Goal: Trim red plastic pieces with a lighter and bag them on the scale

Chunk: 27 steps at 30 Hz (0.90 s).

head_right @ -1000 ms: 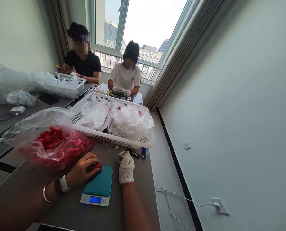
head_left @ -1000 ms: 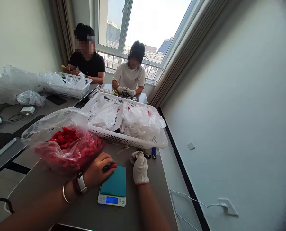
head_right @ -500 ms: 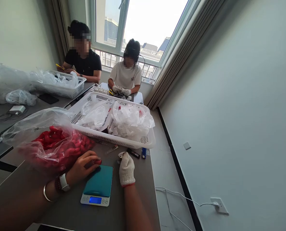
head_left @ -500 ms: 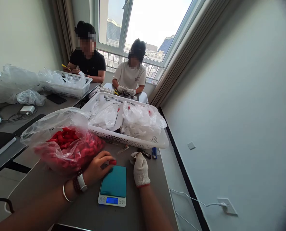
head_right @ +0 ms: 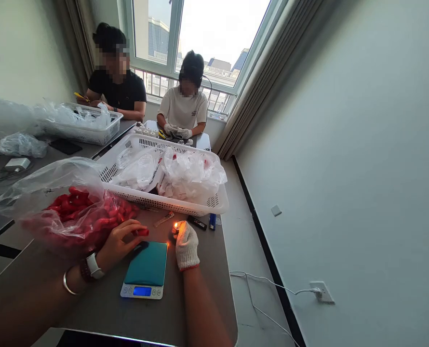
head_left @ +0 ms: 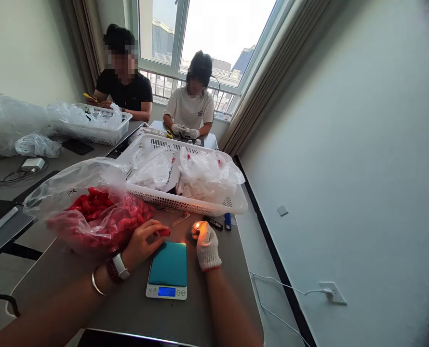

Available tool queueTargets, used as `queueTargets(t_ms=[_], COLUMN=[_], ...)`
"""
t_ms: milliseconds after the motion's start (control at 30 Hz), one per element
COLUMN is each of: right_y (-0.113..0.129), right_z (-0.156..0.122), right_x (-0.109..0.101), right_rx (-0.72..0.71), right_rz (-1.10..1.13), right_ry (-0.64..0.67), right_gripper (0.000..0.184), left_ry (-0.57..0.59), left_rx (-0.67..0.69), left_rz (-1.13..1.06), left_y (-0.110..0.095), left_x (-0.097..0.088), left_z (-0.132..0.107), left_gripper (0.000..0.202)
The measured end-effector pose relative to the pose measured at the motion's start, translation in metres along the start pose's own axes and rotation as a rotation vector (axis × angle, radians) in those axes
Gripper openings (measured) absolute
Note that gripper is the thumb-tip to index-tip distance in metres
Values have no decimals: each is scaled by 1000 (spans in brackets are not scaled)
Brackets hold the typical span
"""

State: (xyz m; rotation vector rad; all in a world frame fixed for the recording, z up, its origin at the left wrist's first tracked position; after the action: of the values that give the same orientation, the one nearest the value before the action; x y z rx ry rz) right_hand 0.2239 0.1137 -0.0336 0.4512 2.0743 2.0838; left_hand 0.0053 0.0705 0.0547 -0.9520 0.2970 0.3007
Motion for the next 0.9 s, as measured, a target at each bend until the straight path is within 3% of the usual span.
queueTargets(t_ms=[100,267,400,567,900], right_y=[8,54,77,80,70], right_z=[-2,-22,-42,-55,-51], right_x=[-1,2,11,19,18], right_rx=[-52,-385,-485,-464,-521], right_rz=[-45,-363,-449,-447,-709], right_ry=[-8,1,27,50,-86], right_gripper=[35,39,43,41,45], left_ry=[8,43,80,62,45], left_rx=[-37,-77,-173,-155,0], left_rz=[-18,-79,-92,-78,-143], left_y=[1,4,13,6,-17], left_x=[-1,6,13,10,4], left_z=[2,-2,-9,-10,-6], left_gripper=[20,24,33,22,16])
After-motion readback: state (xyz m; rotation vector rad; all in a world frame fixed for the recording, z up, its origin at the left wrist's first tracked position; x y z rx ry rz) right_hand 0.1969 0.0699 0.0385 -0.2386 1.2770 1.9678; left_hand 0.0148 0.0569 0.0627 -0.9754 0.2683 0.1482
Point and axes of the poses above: each hand's wrist, its own z-axis towards the middle knuckle, its own x-axis out of the palm, y = z × x, the point moved 10 cm from there along z, towards the middle knuckle, and after that the axes turned 7 degrees about -y, right-handed, at the moved point
